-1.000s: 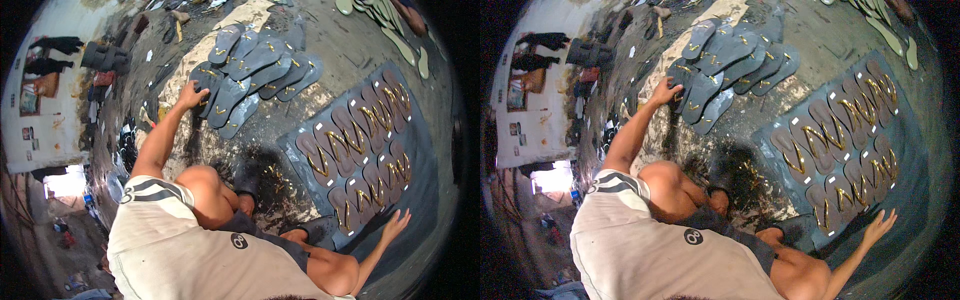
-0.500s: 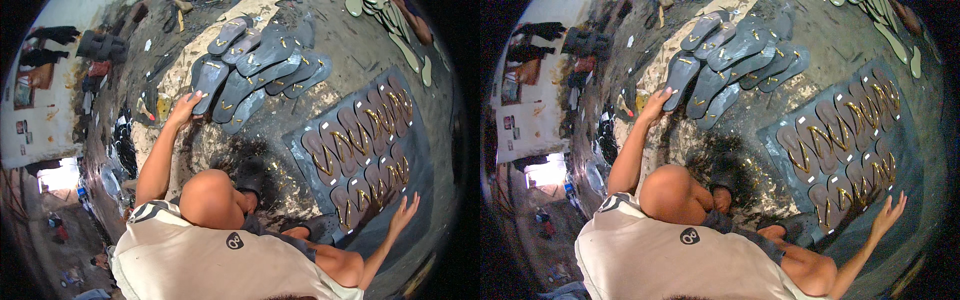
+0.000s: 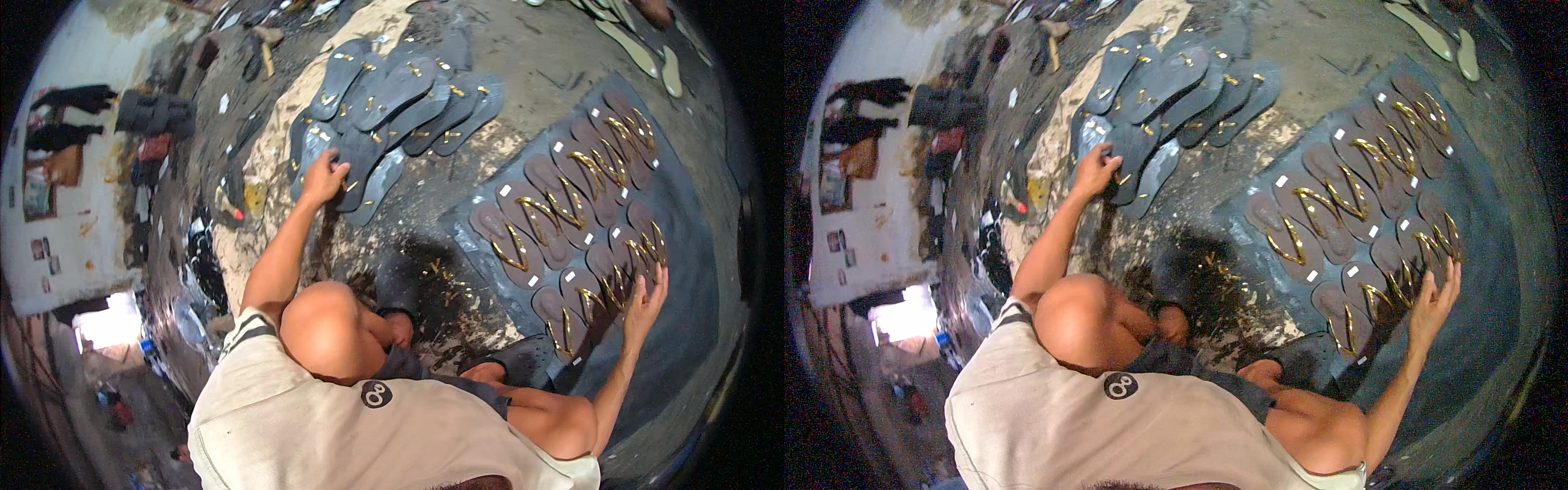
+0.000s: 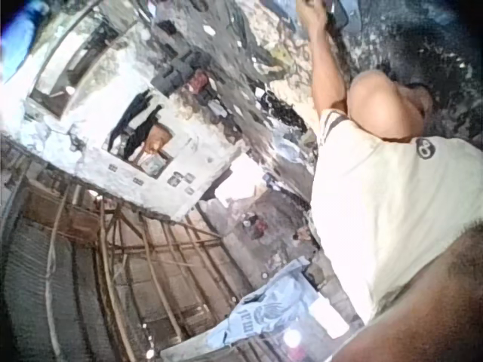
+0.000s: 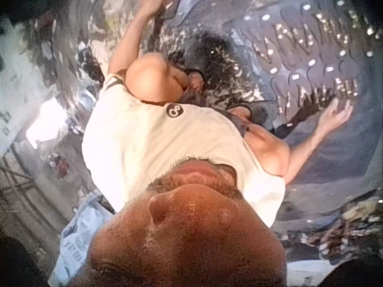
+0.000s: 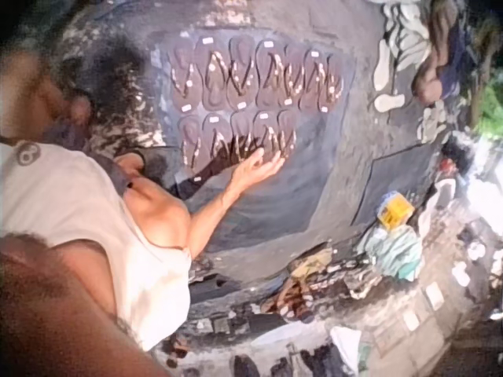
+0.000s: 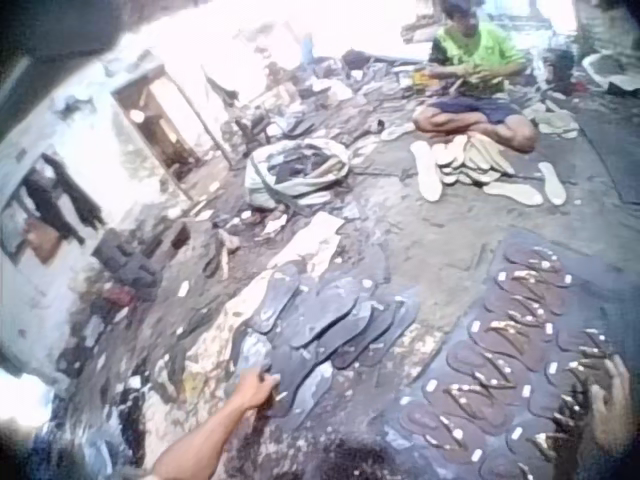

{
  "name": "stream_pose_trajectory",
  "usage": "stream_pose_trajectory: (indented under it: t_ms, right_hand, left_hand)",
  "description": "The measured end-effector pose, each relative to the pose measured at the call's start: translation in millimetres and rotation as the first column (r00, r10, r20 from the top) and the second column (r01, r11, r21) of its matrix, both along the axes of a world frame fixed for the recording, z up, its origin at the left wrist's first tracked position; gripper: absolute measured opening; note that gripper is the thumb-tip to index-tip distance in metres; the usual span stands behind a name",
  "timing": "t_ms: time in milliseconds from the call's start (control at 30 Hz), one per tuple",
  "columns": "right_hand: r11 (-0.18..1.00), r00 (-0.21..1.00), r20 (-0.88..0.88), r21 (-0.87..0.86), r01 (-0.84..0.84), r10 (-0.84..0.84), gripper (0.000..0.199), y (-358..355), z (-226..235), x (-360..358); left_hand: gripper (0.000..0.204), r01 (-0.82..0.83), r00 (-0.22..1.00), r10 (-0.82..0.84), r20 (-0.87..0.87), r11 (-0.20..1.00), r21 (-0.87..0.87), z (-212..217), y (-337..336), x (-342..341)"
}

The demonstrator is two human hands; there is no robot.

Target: The person sits on the floor and repeatedly picks up flip-flop soles and straps, attaching them together by hand. They place the assembled pairs onto a growing pile on the floor. The person briefly stands and walks around before returning to the task.

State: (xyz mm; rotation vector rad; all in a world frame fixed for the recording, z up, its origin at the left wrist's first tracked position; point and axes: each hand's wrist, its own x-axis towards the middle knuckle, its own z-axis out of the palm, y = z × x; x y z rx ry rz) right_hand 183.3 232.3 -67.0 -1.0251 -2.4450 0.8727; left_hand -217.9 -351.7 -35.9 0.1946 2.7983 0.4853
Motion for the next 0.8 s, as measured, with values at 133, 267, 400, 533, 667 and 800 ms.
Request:
stream_pose_trajectory:
  t_ms: [133, 267, 400, 533, 667, 800]
  right_hand:
    - [0.992, 0.996, -0.071, -0.114, 0.049, -0.057, 0.041, -4, 16, 11]
    - [0.932, 0.991, -0.123, -0.363, 0.003, -0.051, 0.037, -56, 36, -48]
    - [0.293, 0.917, -0.368, -0.869, -0.399, 0.156, 0.046, -122, 30, -96]
    - [0.209, 0.907, -0.421, -0.889, -0.408, -0.018, 0.033, -120, 56, -98]
    - [0.501, 0.884, -0.464, -0.779, -0.378, -0.055, 0.027, -100, 52, -72]
    - [0.565, 0.88, -0.459, -0.761, -0.319, -0.121, 0.029, -75, 50, -44]
  left_hand:
    - [0.038, -0.502, 0.791, 0.08, 0.607, 0.653, 0.568, 45, 54, 29]
    - [0.044, -0.507, 0.609, -0.222, 0.761, 0.629, 0.589, 86, 112, 77]
    - [0.054, -0.144, 0.38, -0.468, 0.798, 0.822, 0.551, 86, 207, 106]
    - [0.072, 0.345, 0.242, -0.738, 0.63, 0.672, 0.655, 109, 295, 126]
    - [0.066, 0.222, 0.478, -0.679, 0.557, 0.707, 0.672, 90, 372, 142]
    - [0.044, 0.376, 0.519, -0.726, 0.452, 0.668, 0.642, 73, 416, 164]
